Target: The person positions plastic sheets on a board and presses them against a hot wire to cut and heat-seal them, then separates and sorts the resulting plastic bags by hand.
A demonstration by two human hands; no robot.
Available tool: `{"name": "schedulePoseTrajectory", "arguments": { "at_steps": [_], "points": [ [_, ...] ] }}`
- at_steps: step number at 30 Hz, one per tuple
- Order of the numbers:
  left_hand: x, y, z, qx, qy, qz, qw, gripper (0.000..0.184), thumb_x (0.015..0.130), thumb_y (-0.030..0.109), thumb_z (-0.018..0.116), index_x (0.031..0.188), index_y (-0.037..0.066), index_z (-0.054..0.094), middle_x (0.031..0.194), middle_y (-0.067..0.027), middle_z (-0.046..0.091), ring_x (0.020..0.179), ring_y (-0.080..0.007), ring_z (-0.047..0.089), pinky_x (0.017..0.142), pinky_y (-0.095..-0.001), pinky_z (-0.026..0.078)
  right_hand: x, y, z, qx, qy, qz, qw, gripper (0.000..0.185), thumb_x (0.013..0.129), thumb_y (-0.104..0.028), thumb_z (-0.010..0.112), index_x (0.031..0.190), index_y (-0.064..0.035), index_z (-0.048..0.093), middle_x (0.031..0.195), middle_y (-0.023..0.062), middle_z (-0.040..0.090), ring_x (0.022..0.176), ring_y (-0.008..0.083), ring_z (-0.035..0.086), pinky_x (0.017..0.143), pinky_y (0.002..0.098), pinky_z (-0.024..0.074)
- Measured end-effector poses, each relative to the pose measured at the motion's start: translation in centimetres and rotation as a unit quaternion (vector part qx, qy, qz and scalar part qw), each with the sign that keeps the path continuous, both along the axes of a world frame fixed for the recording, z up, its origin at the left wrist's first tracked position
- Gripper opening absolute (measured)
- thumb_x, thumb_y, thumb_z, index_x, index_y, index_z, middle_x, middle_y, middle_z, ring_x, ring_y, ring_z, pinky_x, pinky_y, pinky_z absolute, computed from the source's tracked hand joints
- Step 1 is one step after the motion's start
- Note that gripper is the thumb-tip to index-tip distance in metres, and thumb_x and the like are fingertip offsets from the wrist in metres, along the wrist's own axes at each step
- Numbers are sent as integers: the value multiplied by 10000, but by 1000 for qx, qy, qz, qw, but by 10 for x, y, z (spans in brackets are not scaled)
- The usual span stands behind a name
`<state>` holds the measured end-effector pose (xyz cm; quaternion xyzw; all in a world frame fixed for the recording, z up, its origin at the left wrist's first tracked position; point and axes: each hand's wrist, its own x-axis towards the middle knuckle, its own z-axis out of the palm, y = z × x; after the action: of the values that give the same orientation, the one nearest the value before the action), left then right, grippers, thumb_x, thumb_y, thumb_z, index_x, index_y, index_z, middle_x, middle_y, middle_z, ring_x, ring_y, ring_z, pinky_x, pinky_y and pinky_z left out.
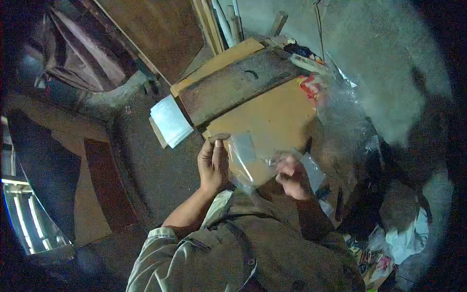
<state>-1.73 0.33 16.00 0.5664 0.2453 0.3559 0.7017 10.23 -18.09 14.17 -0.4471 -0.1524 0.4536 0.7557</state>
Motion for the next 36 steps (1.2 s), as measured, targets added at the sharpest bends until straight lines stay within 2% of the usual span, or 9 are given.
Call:
{"name": "schedulePoseTrajectory", "arguments": {
  "at_steps": [8, 10, 14, 17, 22, 26, 29, 32, 36],
  "points": [
    [-2, 3, -13, -86, 2, -19, 996, 208, 985, 213, 433, 1042, 69, 572, 575, 86, 363, 479, -2, 291, 419, -189, 214, -3, 2, -19, 144, -65, 15, 987, 434, 718, 37, 683, 1092, -32, 473, 1179, 111, 507, 1213, 267, 427, 1015, 402, 323],
    [0, 1, -19, -134, -3, -20, 991, 203, 984, 222, 437, 1031, 82, 577, 575, 84, 358, 472, -8, 287, 417, -193, 218, -1, 4, 18, 93, -172, 36, 980, 400, 699, 32, 720, 1017, -35, 486, 1068, 87, 535, 1135, 236, 496, 944, 370, 392],
    [1, 3, -19, -146, 5, -15, 989, 206, 981, 238, 446, 1017, 85, 580, 578, 82, 364, 469, -10, 299, 415, -192, 229, 0, 3, 23, -97, -181, 143, 968, 192, 764, -35, 691, 896, -56, 552, 875, 13, 586, 809, 119, 583, 765, 256, 450],
    [1, 9, -20, -134, 46, 25, 990, 211, 978, 249, 452, 1010, 86, 582, 578, 80, 370, 469, -14, 310, 414, -194, 245, 9, -9, 19, -91, -146, 105, 979, 157, 799, -56, 656, 922, -68, 560, 840, -1, 584, 769, 92, 556, 751, 251, 445],
    [2, 17, -33, -161, 37, -2, 986, 214, 973, 277, 462, 995, 100, 581, 559, 81, 357, 459, -21, 312, 413, -197, 255, 15, 5, 5, 163, 15, 31, 986, 512, 738, -99, 732, 1168, -31, 462, 1051, 88, 566, 974, 206, 541, 863, 343, 448],
    [5, 16, -26, -215, 39, 2, 976, 216, 970, 294, 467, 964, 107, 575, 554, 77, 354, 454, -24, 315, 407, -207, 259, -1, 8, -6, 71, -108, 153, 980, 468, 725, -49, 740, 1132, -25, 509, 1090, 90, 590, 1015, 193, 551, 878, 331, 438],
    [4, 28, -32, -172, 60, 44, 982, 207, 962, 303, 483, 950, 117, 573, 548, 78, 348, 456, -26, 319, 406, -213, 260, -1, -1, -9, -183, -165, 212, 946, 381, 724, -50, 740, 1060, -39, 561, 1015, 84, 615, 956, 183, 570, 837, 320, 454],
    [-1, 40, -46, -129, 58, 72, 987, 204, 941, 336, 517, 956, 143, 581, 562, 65, 362, 449, -37, 308, 404, -217, 256, 14, -7, -15, 141, 83, 86, 983, 270, 761, -11, 671, 1006, -38, 562, 946, 88, 613, 910, 170, 576, 791, 313, 472],
    [1, 36, -41, -137, 54, 78, 986, 202, 943, 335, 513, 956, 146, 584, 555, 67, 360, 439, -42, 301, 401, -214, 252, 10, 4, -4, 117, 40, 131, 984, 321, 771, -46, 683, 1055, -28, 535, 966, 79, 603, 918, 160, 571, 805, 289, 453]
  ]
}}
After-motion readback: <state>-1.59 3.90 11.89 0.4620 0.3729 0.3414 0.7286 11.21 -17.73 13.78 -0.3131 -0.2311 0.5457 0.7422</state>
